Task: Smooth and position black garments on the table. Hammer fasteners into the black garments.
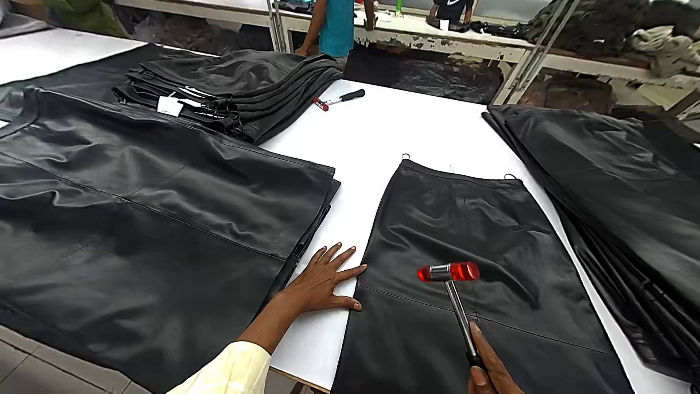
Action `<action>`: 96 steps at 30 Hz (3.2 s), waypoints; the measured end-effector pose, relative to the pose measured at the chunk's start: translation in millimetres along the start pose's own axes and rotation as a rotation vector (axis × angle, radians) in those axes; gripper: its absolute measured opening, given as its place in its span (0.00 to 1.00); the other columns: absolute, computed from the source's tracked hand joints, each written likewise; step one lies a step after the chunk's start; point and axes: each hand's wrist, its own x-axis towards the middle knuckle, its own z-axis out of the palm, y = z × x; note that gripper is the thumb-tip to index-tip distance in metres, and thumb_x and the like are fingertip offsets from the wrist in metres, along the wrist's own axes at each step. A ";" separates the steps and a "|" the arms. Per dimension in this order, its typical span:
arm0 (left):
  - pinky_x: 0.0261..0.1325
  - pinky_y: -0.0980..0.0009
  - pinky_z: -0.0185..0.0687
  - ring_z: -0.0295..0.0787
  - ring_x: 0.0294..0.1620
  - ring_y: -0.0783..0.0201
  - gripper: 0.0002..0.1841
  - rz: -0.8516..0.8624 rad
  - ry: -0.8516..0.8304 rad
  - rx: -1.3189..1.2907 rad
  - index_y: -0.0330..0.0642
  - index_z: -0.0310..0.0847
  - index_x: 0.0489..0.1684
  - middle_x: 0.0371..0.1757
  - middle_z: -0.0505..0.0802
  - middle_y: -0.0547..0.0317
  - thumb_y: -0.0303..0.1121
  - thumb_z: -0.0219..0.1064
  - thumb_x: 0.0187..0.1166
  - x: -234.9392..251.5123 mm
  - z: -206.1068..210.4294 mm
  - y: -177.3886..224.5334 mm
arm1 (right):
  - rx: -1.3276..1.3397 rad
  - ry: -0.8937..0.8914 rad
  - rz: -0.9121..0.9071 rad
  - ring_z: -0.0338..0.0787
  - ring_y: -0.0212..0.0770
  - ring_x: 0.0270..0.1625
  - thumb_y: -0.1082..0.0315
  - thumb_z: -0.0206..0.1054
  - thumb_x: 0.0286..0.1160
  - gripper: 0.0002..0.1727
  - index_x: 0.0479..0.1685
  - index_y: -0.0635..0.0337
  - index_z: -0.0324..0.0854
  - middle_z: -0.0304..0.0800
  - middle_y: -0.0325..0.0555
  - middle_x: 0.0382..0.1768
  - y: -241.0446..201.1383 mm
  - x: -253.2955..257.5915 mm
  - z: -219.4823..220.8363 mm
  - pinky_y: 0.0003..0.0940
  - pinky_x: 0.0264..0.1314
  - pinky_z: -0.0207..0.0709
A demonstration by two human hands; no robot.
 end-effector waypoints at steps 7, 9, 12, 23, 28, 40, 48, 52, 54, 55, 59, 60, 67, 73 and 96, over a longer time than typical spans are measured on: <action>0.92 0.37 0.30 0.33 0.98 0.49 0.47 -0.033 -0.054 -0.037 0.81 0.58 0.90 0.97 0.51 0.65 0.83 0.52 0.65 3.0 -2.2 -1.2 | -0.361 -0.010 -0.092 0.85 0.47 0.25 0.64 0.53 0.89 0.26 0.85 0.55 0.72 0.86 0.53 0.33 -2.5 22.4 70.2 0.44 0.23 0.80; 0.92 0.38 0.29 0.33 0.98 0.49 0.47 -0.040 -0.069 -0.043 0.80 0.58 0.90 0.98 0.51 0.65 0.83 0.54 0.64 3.8 -2.7 -0.2 | -0.434 -0.083 -0.047 0.85 0.49 0.24 0.61 0.51 0.90 0.27 0.87 0.46 0.70 0.86 0.51 0.32 0.8 27.5 75.8 0.46 0.22 0.78; 0.92 0.38 0.29 0.32 0.98 0.49 0.47 -0.046 -0.083 -0.044 0.79 0.59 0.90 0.98 0.50 0.64 0.82 0.54 0.65 3.9 -5.8 0.2 | -0.331 0.031 -0.119 0.83 0.46 0.24 0.64 0.53 0.90 0.26 0.83 0.61 0.73 0.85 0.53 0.32 -16.6 33.5 63.8 0.41 0.23 0.79; 0.92 0.38 0.26 0.30 0.98 0.49 0.48 -0.054 -0.096 -0.082 0.79 0.59 0.90 0.98 0.49 0.65 0.82 0.57 0.63 4.1 -4.2 0.8 | -0.388 0.000 -0.117 0.85 0.47 0.24 0.67 0.53 0.88 0.26 0.84 0.60 0.73 0.86 0.54 0.33 -14.8 32.0 67.6 0.42 0.22 0.79; 0.92 0.37 0.23 0.27 0.98 0.49 0.50 -0.048 -0.132 -0.103 0.80 0.57 0.91 0.98 0.47 0.64 0.82 0.60 0.61 5.5 -9.1 0.2 | -0.411 -0.087 -0.084 0.85 0.49 0.26 0.62 0.52 0.90 0.26 0.86 0.51 0.72 0.87 0.52 0.32 -6.1 38.5 62.2 0.46 0.24 0.79; 0.91 0.35 0.21 0.26 0.98 0.49 0.53 -0.056 -0.165 -0.131 0.79 0.53 0.92 0.98 0.45 0.65 0.79 0.67 0.58 6.3 -10.6 -0.4 | -0.478 -0.114 -0.075 0.86 0.50 0.25 0.65 0.52 0.88 0.27 0.87 0.47 0.71 0.87 0.53 0.33 -4.5 30.9 68.6 0.47 0.23 0.79; 0.91 0.34 0.21 0.25 0.98 0.48 0.56 -0.055 -0.182 -0.145 0.78 0.53 0.93 0.98 0.44 0.64 0.78 0.70 0.55 6.9 -12.5 -0.9 | -0.514 -0.172 -0.061 0.86 0.50 0.24 0.63 0.51 0.89 0.28 0.88 0.44 0.69 0.87 0.53 0.33 -6.3 27.1 69.1 0.46 0.23 0.79; 0.90 0.34 0.19 0.24 0.98 0.48 0.56 -0.060 -0.201 -0.154 0.76 0.52 0.93 0.98 0.43 0.64 0.77 0.71 0.55 7.6 -15.9 -1.6 | -0.413 -0.108 -0.108 0.84 0.50 0.24 0.65 0.53 0.89 0.26 0.85 0.53 0.72 0.85 0.56 0.32 -13.9 23.4 67.0 0.45 0.22 0.78; 0.90 0.34 0.19 0.24 0.98 0.48 0.56 -0.053 -0.199 -0.156 0.77 0.52 0.93 0.98 0.43 0.64 0.77 0.72 0.55 7.0 -13.7 -1.7 | -0.432 -0.110 -0.100 0.85 0.50 0.24 0.68 0.54 0.87 0.27 0.85 0.54 0.73 0.86 0.57 0.33 -16.9 18.8 67.8 0.45 0.23 0.79; 0.90 0.34 0.19 0.24 0.98 0.48 0.57 -0.048 -0.193 -0.155 0.77 0.53 0.93 0.98 0.43 0.64 0.77 0.72 0.54 7.2 -13.3 -2.3 | -0.486 -0.159 -0.075 0.86 0.51 0.25 0.66 0.53 0.88 0.28 0.87 0.49 0.71 0.86 0.56 0.34 -13.2 19.4 70.2 0.46 0.23 0.79; 0.90 0.33 0.18 0.23 0.98 0.48 0.56 -0.050 -0.203 -0.168 0.77 0.53 0.93 0.98 0.43 0.64 0.76 0.73 0.55 8.9 -16.1 -3.8 | -0.456 -0.147 -0.085 0.86 0.52 0.26 0.64 0.53 0.89 0.27 0.86 0.50 0.71 0.86 0.56 0.34 -12.5 23.0 68.1 0.46 0.24 0.79; 0.90 0.33 0.19 0.23 0.98 0.47 0.56 -0.053 -0.205 -0.173 0.76 0.53 0.93 0.98 0.43 0.64 0.76 0.73 0.55 8.0 -15.7 -3.4 | -0.426 -0.102 -0.105 0.86 0.51 0.25 0.66 0.54 0.88 0.26 0.85 0.55 0.73 0.86 0.57 0.34 -15.5 20.7 68.0 0.45 0.24 0.79; 0.90 0.33 0.19 0.23 0.98 0.47 0.58 -0.053 -0.203 -0.167 0.75 0.50 0.94 0.99 0.42 0.63 0.76 0.74 0.54 8.6 -15.9 -4.3 | -0.419 -0.158 -0.073 0.86 0.51 0.27 0.64 0.52 0.90 0.27 0.87 0.52 0.71 0.87 0.56 0.34 -13.0 26.2 63.1 0.47 0.26 0.80; 0.90 0.37 0.31 0.30 0.98 0.49 0.64 -0.081 -0.217 -0.054 0.74 0.46 0.96 0.98 0.44 0.66 0.82 0.70 0.47 12.7 -16.6 -1.7 | -0.512 -0.184 -0.032 0.87 0.51 0.27 0.60 0.49 0.90 0.28 0.90 0.40 0.67 0.87 0.52 0.33 -3.4 37.7 72.8 0.49 0.26 0.80; 0.88 0.37 0.37 0.34 0.97 0.47 0.68 -0.068 -0.199 -0.027 0.74 0.45 0.96 0.98 0.44 0.66 0.85 0.70 0.41 17.6 -16.1 -4.0 | -0.491 -0.158 -0.045 0.87 0.51 0.27 0.61 0.50 0.90 0.28 0.89 0.42 0.68 0.88 0.52 0.33 -0.3 45.2 68.0 0.49 0.27 0.81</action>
